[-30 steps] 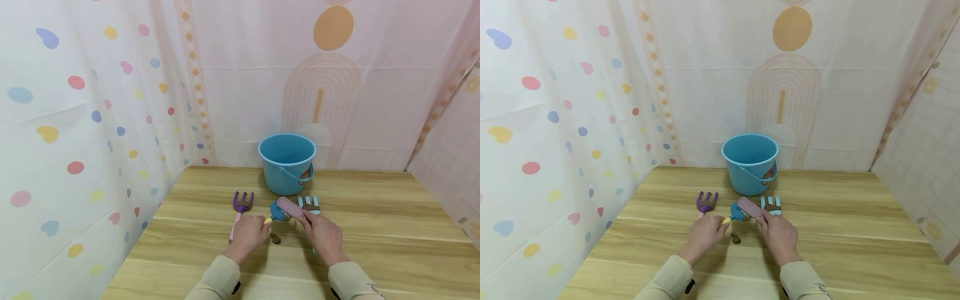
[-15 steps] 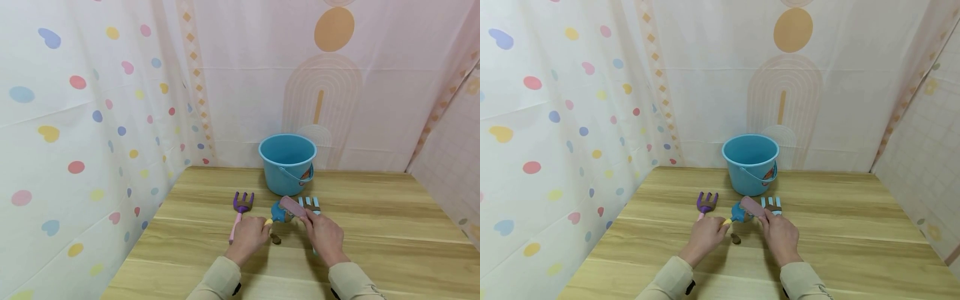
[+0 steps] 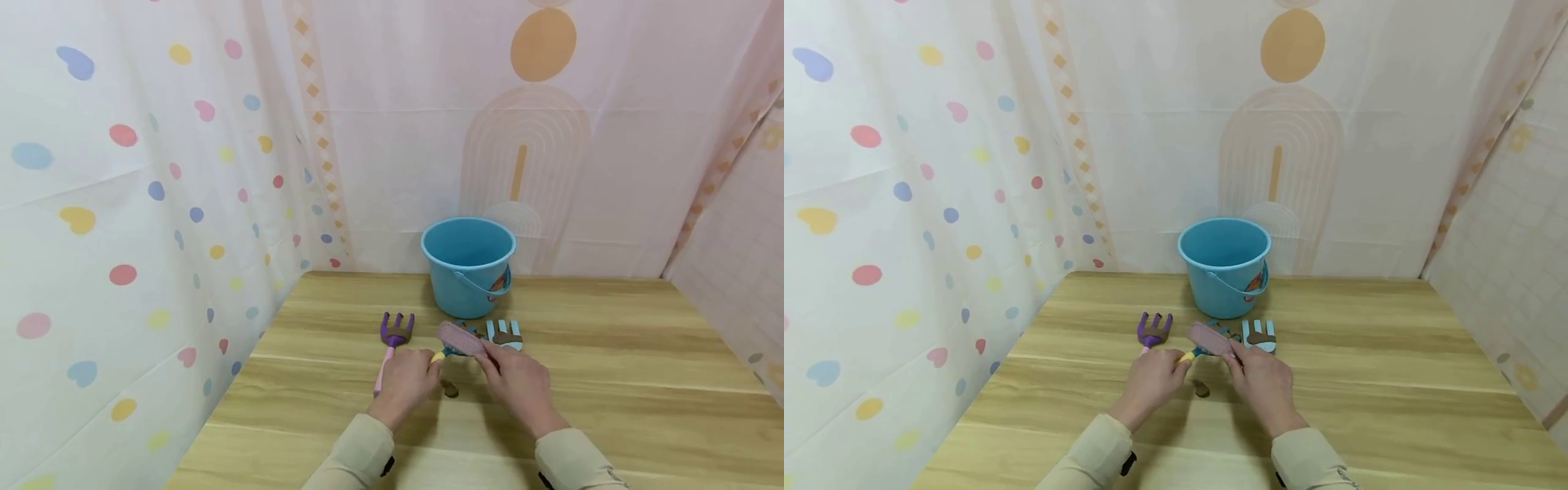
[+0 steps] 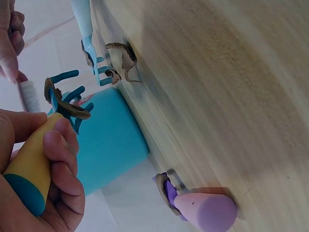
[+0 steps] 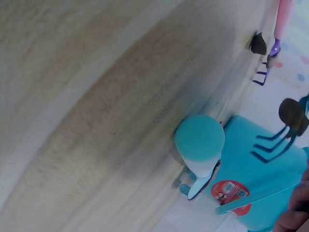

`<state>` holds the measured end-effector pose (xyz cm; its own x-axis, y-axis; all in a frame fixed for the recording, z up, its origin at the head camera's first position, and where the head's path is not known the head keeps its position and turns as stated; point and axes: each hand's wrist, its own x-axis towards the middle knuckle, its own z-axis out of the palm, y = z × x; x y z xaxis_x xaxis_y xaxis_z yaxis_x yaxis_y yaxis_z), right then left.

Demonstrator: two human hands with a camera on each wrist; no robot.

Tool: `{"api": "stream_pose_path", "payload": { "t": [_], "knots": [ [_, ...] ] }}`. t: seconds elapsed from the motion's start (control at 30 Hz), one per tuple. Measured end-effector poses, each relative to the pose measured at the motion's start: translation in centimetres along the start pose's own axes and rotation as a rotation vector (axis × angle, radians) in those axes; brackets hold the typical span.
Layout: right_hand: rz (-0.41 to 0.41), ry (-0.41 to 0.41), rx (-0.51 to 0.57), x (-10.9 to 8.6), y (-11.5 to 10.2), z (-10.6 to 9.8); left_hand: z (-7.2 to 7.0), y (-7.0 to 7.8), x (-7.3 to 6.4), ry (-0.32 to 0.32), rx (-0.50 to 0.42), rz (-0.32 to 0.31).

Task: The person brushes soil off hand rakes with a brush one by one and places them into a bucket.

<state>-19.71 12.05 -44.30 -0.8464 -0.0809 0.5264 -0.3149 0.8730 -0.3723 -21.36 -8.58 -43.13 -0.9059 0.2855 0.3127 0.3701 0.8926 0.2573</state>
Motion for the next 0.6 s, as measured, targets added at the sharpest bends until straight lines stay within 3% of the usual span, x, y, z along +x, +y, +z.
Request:
{"api": "stream_pose_path", "payload": {
  "t": [0.27,0.6],
  "knots": [
    [0.04,0.004,-0.058,-0.21,-0.21,0.34,-0.2,0.07,-0.09,0.017,0.005,0.031],
    [0.104,-0.003,-0.056,-0.01,0.12,0.48,-0.5,0.5,-0.04,-0.031,-0.006,0.032]
  ]
}}
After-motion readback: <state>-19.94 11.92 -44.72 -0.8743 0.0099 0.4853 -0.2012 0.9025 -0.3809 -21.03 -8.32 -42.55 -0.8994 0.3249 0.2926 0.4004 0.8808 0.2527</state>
